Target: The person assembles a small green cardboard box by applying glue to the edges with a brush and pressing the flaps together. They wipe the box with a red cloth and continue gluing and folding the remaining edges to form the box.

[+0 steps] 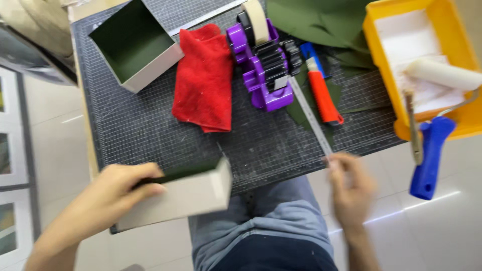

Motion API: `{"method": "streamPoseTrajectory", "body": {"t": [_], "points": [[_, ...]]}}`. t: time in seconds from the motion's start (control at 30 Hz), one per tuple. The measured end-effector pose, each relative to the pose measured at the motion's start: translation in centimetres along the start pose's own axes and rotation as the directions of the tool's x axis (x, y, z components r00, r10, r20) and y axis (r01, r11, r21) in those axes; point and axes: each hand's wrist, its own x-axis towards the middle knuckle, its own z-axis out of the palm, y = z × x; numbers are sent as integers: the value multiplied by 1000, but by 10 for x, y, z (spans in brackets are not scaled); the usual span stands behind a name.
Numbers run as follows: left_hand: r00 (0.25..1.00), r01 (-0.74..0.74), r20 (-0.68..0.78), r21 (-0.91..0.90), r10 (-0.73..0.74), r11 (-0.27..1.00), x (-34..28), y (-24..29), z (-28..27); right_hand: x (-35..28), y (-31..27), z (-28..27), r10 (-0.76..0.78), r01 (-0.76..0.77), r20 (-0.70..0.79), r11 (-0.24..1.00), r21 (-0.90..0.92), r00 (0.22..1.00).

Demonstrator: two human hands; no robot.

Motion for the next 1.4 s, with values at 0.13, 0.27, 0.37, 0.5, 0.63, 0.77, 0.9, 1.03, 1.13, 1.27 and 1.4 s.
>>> {"method": "streamPoseTrajectory", "body": {"t": [0.13,0.27,0.37,0.5,0.63,0.77,0.9,1.03,1.13,1.27,1.4], "points": [[947,91,-192,-608,-257,788,-19,-27,20,42,3,-72,-224,174,18,702,-691,975],[885,-367,-455,-811,-99,456,-36,-23,62,61,22,-94,-71,150,132,466,-872,989],[730,-526,-667,-688,-151,499,-39,2,105,71,41,-99,-24,209,212,303,-930,977],[674,-474,-710,-627,-203,618,-24,31,148,98,59,-122,95,3,167,863,-505,981],[772,-396,-560,-794,-300,462,-12,52,165,143,87,-128,11,1,40,962,-274,999],[833,-403,-474,-873,-284,273,-10,71,168,184,131,-136,-40,43,20,973,-227,999],[902,-362,-392,-915,-180,179,-12,88,162,209,190,-143,-78,95,79,967,-237,994],[906,-356,-393,-909,-159,216,-14,99,153,220,210,-147,-36,99,159,905,-414,987],[905,-363,-398,-907,-149,214,-14,101,150,214,165,-142,4,20,80,956,-292,997],[897,-389,-422,-896,-134,215,-14,104,152,131,75,-100,-111,90,82,969,229,990],[886,-423,-452,-879,-105,220,-9,103,148,43,28,-27,-468,130,291,679,722,834]]}}
